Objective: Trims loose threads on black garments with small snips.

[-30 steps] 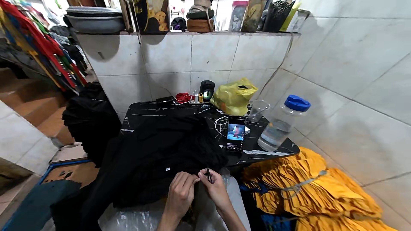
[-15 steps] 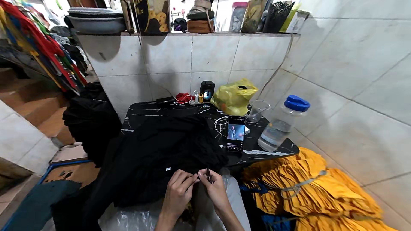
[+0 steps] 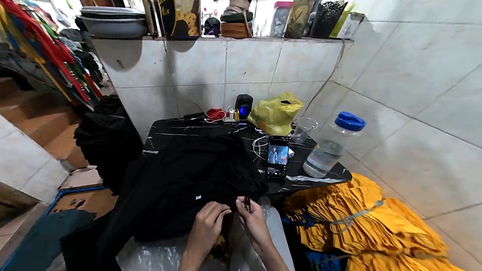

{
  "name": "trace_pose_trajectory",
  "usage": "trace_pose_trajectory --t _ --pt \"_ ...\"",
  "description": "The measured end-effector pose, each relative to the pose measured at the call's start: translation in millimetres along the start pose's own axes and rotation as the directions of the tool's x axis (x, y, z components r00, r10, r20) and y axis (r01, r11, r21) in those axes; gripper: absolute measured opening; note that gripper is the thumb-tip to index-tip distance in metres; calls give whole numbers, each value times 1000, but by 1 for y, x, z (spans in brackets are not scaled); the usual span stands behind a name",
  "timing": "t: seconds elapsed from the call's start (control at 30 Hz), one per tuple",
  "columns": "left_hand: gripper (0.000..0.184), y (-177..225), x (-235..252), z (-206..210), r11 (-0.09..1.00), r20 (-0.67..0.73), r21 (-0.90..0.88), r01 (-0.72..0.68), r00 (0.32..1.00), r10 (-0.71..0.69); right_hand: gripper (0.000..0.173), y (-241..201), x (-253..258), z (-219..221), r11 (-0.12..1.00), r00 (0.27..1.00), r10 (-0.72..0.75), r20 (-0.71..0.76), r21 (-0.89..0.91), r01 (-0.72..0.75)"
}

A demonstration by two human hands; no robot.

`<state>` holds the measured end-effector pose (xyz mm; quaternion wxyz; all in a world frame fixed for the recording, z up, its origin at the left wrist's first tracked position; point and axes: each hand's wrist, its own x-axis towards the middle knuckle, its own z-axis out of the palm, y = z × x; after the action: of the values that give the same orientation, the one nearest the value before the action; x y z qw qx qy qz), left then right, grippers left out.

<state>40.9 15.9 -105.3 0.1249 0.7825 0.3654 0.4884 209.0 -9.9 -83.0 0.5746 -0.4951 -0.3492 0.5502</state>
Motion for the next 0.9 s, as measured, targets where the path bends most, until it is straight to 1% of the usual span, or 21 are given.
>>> trace_pose_trajectory --t 0.1,0.2,0.3,0.43,0.57,0.73,0.83,0.87,0.9 --pt "25 4 0 -4 986 80 165 -27 997 14 16 2 2 0 999 1000 -22 -8 -39 22" --pt "22 10 -1 -5 958 99 274 -88 993 63 15 3 3 -1 990 996 -83 -21 -117 80" --pt "19 13 -1 -4 949 71 301 -93 995 75 15 5 3 -2 977 990 -141 -14 -161 137" --pt "17 14 0 -3 973 21 228 -38 999 35 14 5 2 -1 957 978 -208 16 -206 207" --pt "17 16 0 -5 984 26 178 -7 1000 3 14 5 -1 -2 949 973 -228 30 -216 229" --pt "16 15 2 -6 999 60 -7 44 997 -44 13 5 -2 -2 922 955 -292 45 -252 294" --pt "14 13 1 -4 995 6 -57 81 997 -81 13 4 -2 -1 909 950 -306 57 -279 309" --pt "15 13 1 -3 994 -10 -63 94 995 -94 13 5 -1 -2 908 950 -307 59 -282 311" --pt "21 12 1 -2 992 -13 -65 106 994 -107 13 5 -1 -2 907 948 -311 61 -279 316"
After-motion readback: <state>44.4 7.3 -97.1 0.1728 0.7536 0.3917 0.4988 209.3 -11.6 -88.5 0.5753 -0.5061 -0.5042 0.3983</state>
